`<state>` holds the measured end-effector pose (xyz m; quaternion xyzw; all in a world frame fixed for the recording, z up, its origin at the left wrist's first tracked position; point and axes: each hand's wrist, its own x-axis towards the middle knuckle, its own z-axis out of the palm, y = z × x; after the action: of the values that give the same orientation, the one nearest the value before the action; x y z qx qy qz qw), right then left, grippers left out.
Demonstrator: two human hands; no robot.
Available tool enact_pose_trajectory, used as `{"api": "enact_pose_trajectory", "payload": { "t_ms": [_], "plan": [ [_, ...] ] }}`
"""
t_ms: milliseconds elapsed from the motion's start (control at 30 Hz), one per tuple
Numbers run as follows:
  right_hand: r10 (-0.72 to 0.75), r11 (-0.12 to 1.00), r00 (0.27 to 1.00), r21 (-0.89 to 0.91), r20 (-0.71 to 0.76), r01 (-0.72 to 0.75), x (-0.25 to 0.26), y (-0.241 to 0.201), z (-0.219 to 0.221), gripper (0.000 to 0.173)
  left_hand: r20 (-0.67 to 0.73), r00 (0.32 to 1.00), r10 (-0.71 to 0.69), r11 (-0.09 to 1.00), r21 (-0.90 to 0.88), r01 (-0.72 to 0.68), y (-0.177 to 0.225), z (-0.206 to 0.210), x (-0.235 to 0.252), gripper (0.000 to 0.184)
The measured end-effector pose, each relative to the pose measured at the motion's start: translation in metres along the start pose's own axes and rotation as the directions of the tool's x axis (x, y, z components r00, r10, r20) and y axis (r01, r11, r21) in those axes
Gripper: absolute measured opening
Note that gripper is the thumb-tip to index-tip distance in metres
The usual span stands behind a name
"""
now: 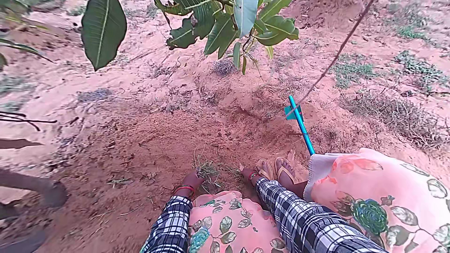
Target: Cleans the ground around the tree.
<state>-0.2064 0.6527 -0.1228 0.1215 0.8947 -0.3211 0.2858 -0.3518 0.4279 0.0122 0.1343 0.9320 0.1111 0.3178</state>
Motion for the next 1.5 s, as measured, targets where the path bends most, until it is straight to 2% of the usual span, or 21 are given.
{"api": "enact_pose_trajectory", "payload": {
  "t_ms": [1500],
  "plan": [
    [-0.008, 1.000, 1.000, -0.019, -0.005, 0.008, 0.007, 0.003, -0.001, 0.054, 0.004, 0.999, 0.037, 0.999, -0.040, -0.037, 0.006, -0.005, -0.003, 0.066]
  ]
}}
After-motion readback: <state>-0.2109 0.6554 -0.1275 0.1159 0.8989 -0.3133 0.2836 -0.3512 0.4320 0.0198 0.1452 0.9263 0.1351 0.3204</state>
